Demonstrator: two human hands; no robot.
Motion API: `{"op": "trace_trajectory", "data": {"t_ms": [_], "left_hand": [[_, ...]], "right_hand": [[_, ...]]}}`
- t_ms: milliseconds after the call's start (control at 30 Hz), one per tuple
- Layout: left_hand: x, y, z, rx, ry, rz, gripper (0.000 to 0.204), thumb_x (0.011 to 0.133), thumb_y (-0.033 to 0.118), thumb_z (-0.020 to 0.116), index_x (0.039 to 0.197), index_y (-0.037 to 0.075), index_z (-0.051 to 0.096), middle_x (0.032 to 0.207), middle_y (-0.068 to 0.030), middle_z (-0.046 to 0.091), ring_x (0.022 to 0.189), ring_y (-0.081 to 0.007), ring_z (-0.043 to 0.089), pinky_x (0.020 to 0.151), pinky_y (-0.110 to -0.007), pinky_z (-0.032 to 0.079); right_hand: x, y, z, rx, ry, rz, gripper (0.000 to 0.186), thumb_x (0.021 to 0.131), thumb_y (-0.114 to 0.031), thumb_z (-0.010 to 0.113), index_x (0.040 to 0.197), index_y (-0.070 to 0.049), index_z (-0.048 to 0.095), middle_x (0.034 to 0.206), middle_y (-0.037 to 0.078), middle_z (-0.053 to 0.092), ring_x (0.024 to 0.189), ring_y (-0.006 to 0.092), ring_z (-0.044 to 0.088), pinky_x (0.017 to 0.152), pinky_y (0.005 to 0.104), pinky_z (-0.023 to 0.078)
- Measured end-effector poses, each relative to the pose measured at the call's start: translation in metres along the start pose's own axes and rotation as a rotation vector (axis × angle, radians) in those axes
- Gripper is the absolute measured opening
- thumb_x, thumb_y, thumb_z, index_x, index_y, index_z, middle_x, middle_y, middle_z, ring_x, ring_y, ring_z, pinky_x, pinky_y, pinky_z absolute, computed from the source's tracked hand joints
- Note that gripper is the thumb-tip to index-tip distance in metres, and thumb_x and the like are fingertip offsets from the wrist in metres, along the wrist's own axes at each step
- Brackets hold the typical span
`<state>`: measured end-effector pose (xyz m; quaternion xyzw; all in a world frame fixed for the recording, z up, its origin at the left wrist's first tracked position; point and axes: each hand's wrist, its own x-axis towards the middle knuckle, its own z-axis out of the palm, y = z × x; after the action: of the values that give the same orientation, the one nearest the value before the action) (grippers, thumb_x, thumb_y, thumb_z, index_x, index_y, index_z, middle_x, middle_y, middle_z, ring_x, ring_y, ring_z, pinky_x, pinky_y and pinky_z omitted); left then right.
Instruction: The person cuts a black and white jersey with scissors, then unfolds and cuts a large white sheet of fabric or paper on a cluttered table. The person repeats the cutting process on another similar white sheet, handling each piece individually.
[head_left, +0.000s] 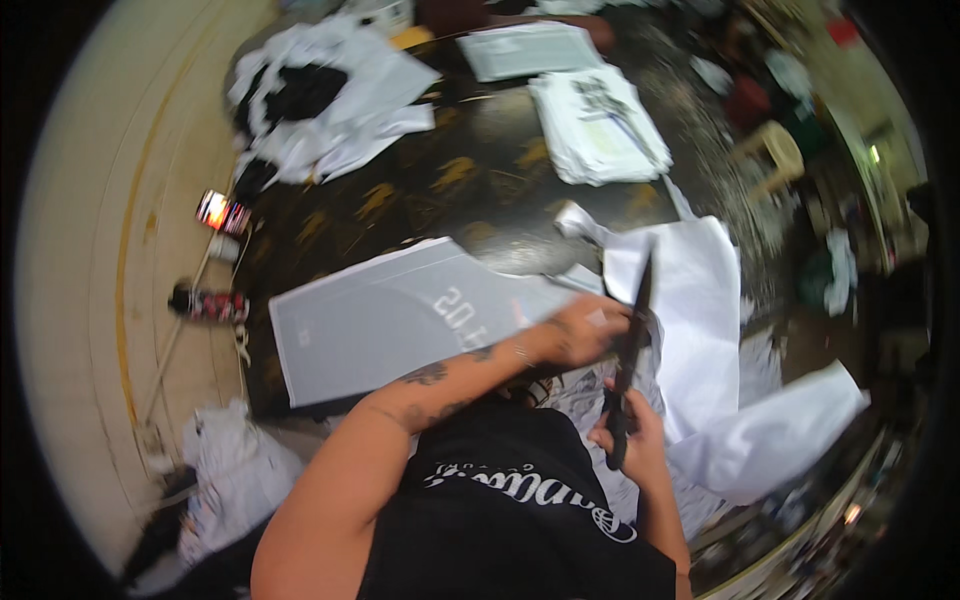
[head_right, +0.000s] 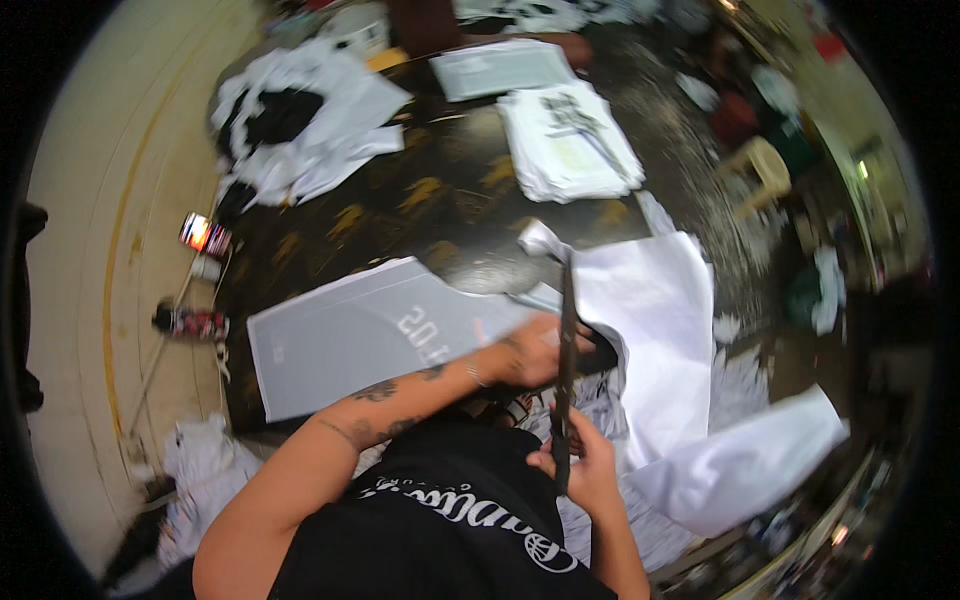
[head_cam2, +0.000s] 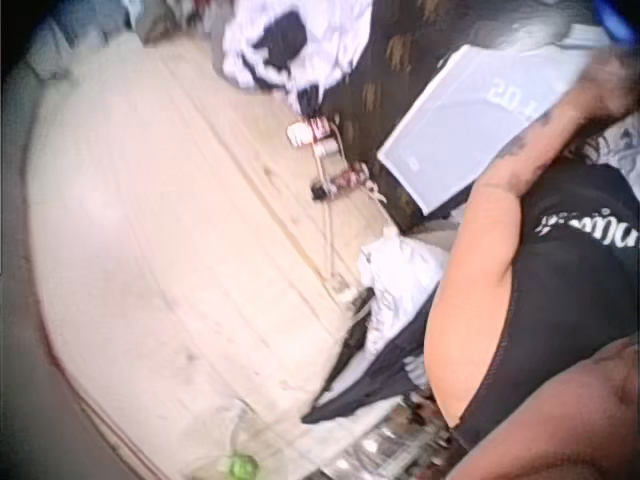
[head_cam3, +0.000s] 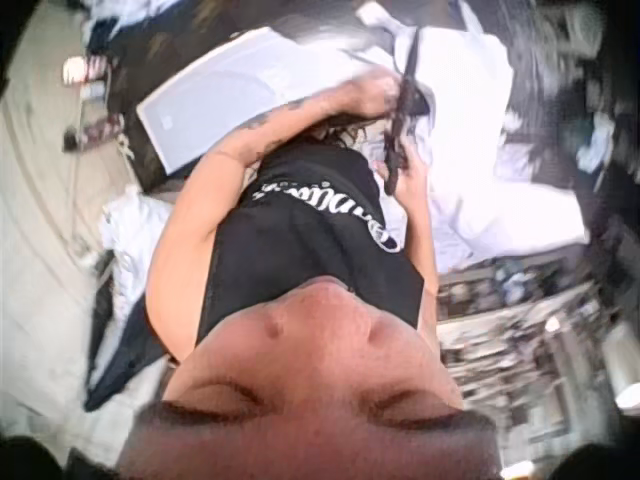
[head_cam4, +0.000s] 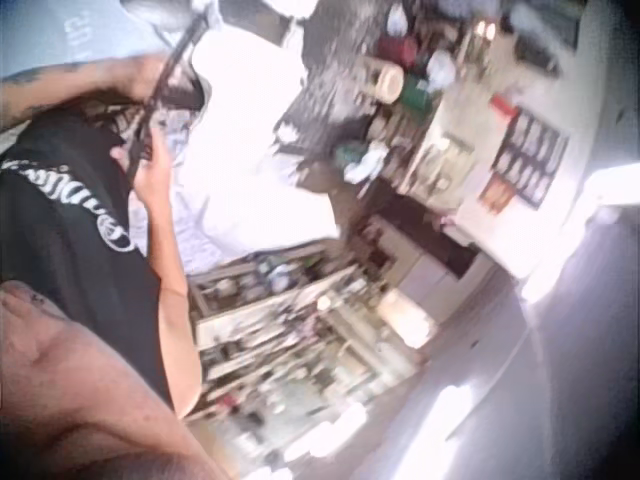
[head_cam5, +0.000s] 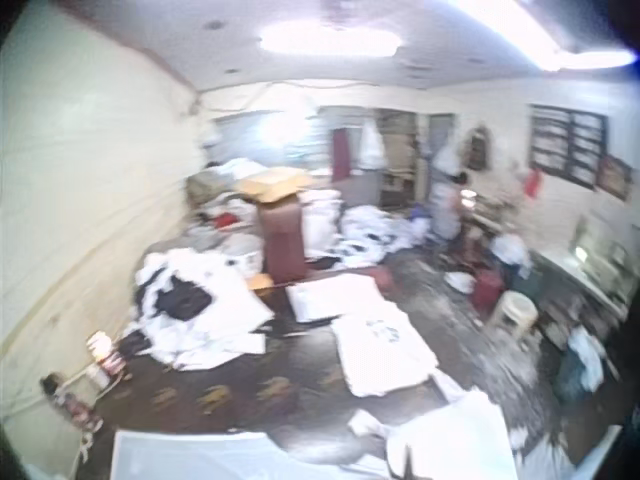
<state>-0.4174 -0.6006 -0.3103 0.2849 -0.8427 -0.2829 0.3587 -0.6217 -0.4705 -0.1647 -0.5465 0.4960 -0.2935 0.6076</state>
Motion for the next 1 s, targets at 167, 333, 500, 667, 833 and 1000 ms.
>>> {"op": "trace_trajectory", "data": {"t_ms": [167,333,500,667,833,1000], "left_hand": [[-0.092,-0.018,0.000,0.384,-0.170,-0.128,0.042,0.084,0.004,0.068,0.125,0.011,0.068,0.130,-0.0152,0.062,0.129,-0.0352,0.055,0.110,-0.050,0.041],[-0.054,-0.043,0.018,0.458,-0.146,-0.283,0.043,0.085,0.007,0.066,0.128,0.010,0.067,0.137,-0.0169,0.058,0.133,-0.0360,0.051,0.112,-0.052,0.038],[-0.022,-0.080,0.009,0.576,-0.045,-0.277,0.045,0.084,0.012,0.067,0.129,0.011,0.067,0.145,-0.0190,0.054,0.137,-0.0365,0.048,0.111,-0.054,0.037],[-0.044,-0.077,-0.002,0.589,-0.162,-0.134,0.045,0.088,0.018,0.066,0.132,0.013,0.066,0.151,-0.0204,0.050,0.139,-0.0365,0.046,0.111,-0.055,0.037],[-0.012,-0.076,-0.001,0.379,-0.214,-0.670,0.042,0.089,0.025,0.065,0.128,0.011,0.061,0.151,-0.0200,0.049,0.142,-0.0397,0.044,0.112,-0.055,0.037],[0.036,-0.097,-0.001,0.231,-0.402,-0.846,0.040,0.086,0.029,0.068,0.118,0.007,0.058,0.133,-0.0242,0.063,0.126,-0.0417,0.061,0.107,-0.053,0.044]], "right_hand": [[-0.025,0.074,-0.027,-0.265,0.127,0.293,0.045,0.091,-0.029,0.085,0.118,0.002,0.066,0.070,0.007,0.066,0.059,0.0137,0.063,0.056,0.0313,0.049],[-0.063,0.151,-0.011,-0.315,0.186,0.360,0.045,0.090,-0.035,0.085,0.107,0.002,0.066,0.072,0.011,0.070,0.058,0.0175,0.067,0.054,0.0334,0.051],[-0.082,0.190,0.027,0.175,0.221,0.550,0.056,0.089,-0.035,0.087,0.124,0.001,0.062,0.077,0.009,0.069,0.061,0.0164,0.067,0.053,0.0314,0.053],[-0.098,0.198,0.056,0.291,0.276,0.570,0.064,0.088,-0.035,0.089,0.131,0.001,0.058,0.078,0.007,0.067,0.059,0.0140,0.064,0.052,0.0287,0.051],[-0.107,0.197,0.075,0.294,0.297,0.559,0.069,0.089,-0.034,0.088,0.139,0.001,0.056,0.079,0.007,0.067,0.059,0.0138,0.064,0.052,0.0287,0.052],[-0.101,0.195,0.084,0.302,0.299,0.560,0.064,0.090,-0.034,0.087,0.136,0.000,0.058,0.078,0.006,0.066,0.059,0.0131,0.064,0.053,0.0289,0.051]]}}
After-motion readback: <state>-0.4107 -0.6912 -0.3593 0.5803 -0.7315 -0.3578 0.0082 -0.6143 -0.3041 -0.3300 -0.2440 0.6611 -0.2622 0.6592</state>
